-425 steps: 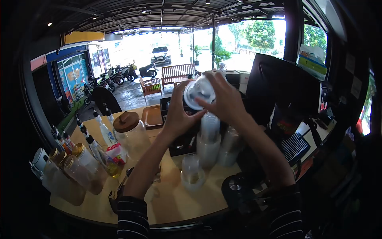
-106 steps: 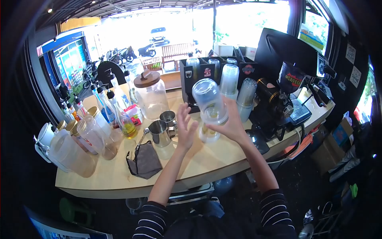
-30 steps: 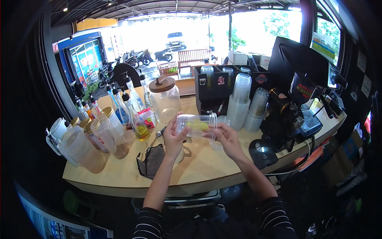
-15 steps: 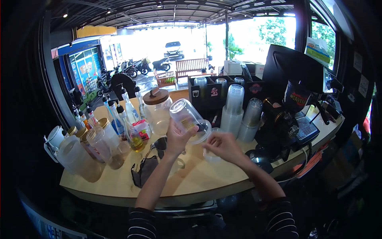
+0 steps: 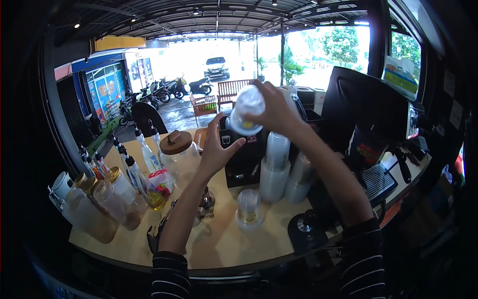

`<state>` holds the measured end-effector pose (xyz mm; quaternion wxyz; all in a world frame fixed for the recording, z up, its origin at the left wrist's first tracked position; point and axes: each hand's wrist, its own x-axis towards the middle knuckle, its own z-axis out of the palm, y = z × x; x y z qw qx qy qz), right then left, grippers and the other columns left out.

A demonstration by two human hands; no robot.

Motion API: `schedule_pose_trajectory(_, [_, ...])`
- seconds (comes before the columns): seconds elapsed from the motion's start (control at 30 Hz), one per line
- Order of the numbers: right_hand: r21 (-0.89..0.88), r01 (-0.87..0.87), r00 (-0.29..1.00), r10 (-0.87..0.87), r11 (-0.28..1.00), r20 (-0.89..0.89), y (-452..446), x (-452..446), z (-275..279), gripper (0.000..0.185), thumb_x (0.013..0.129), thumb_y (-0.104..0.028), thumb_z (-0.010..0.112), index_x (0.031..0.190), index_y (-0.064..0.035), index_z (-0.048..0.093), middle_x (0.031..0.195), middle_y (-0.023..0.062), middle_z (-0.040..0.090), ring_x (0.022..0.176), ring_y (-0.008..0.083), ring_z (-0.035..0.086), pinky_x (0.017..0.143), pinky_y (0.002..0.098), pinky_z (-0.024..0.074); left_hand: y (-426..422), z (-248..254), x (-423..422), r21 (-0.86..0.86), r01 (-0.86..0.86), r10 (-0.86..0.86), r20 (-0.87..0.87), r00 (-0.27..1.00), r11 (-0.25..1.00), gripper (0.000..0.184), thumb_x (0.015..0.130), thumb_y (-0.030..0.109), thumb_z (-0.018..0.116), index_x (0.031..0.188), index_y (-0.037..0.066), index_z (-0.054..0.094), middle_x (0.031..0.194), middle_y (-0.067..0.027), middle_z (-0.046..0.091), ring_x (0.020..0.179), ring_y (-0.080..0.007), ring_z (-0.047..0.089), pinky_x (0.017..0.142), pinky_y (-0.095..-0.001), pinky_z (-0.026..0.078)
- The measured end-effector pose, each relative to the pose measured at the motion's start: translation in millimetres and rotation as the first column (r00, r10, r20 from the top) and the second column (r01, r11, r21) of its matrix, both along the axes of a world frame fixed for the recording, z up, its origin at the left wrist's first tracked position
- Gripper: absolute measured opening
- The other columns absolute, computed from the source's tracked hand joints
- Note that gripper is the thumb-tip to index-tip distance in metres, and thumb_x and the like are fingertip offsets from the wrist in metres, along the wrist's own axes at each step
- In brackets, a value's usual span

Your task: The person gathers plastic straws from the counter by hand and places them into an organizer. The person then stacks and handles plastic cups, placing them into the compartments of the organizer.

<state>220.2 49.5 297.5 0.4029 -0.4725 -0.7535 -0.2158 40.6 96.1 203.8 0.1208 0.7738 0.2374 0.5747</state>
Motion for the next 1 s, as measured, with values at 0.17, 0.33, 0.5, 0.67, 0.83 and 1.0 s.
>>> schedule_pose_trajectory(0.17, [-0.113,0.112,0.994,-0.111,0.987,0.011,87,59,15,0.069,0.063,-0.039,0.072,0.12,-0.0111,0.045,0.106,0.0209,0.056,0.094,0.0368,0.059,0.078,0.0443,0.0495,58,-17,3,-0.087,-0.22,0.16,-0.442,0.883,0.972,0.071,0.08,0.042,0.061,0.13,0.001,0.034,0.132,-0.0175,0.04,0.123,-0.0322,0.04,0.106,-0.0487,0.024])
schedule_pose_trajectory(0.33, [-0.269,0.156,0.986,-0.136,0.95,0.094,142,82,4,0.073,0.062,-0.043,0.072,0.123,-0.0123,0.048,0.117,0.0235,0.053,0.099,0.0366,0.058,0.084,0.0463,0.0467,78,-35,16,0.044,-0.339,0.31,-0.525,0.793,0.94,0.066,0.082,0.044,0.057,0.131,0.004,0.037,0.134,-0.017,0.039,0.129,-0.0291,0.033,0.108,-0.0462,0.019])
schedule_pose_trajectory(0.5, [-0.675,0.092,0.995,-0.094,0.732,0.034,147,81,6,0.079,0.057,-0.038,0.077,0.124,-0.008,0.047,0.112,0.0203,0.055,0.09,0.0263,0.061,0.054,0.0308,0.0555,72,-37,16,0.114,-0.334,0.343,-0.524,0.78,0.935,0.067,0.082,0.047,0.056,0.132,0.008,0.035,0.137,-0.0138,0.037,0.13,-0.0267,0.031,0.109,-0.0482,0.017])
schedule_pose_trajectory(0.67, [-0.787,0.13,0.99,-0.119,0.603,0.072,161,80,-3,0.079,0.055,-0.037,0.078,0.123,-0.0104,0.049,0.113,0.0182,0.053,0.085,0.0261,0.062,0.056,0.0316,0.0567,73,-40,17,0.143,-0.299,0.33,-0.474,0.816,0.943,0.065,0.079,0.042,0.062,0.13,0.009,0.038,0.136,-0.0135,0.039,0.128,-0.0279,0.033,0.108,-0.0477,0.02])
schedule_pose_trajectory(0.83, [-0.825,0.254,0.967,-0.129,0.505,0.219,159,72,-12,0.074,0.055,-0.029,0.08,0.121,-0.0114,0.05,0.111,0.0165,0.053,0.086,0.0261,0.062,0.058,0.0326,0.0573,77,-44,16,0.175,-0.253,0.305,-0.425,0.852,0.951,0.063,0.076,0.036,0.067,0.126,0.009,0.04,0.134,-0.0133,0.041,0.126,-0.0292,0.036,0.107,-0.0451,0.024])
schedule_pose_trajectory(1.0, [-0.83,0.261,0.962,-0.063,0.492,0.265,168,73,-25,0.074,0.056,-0.023,0.08,0.122,-0.012,0.049,0.112,0.0161,0.053,0.087,0.0278,0.062,0.06,0.0338,0.0581,78,-44,17,0.178,-0.242,0.296,-0.419,0.858,0.954,0.063,0.077,0.039,0.065,0.125,0.007,0.04,0.133,-0.0149,0.04,0.126,-0.0297,0.036,0.107,-0.0458,0.023])
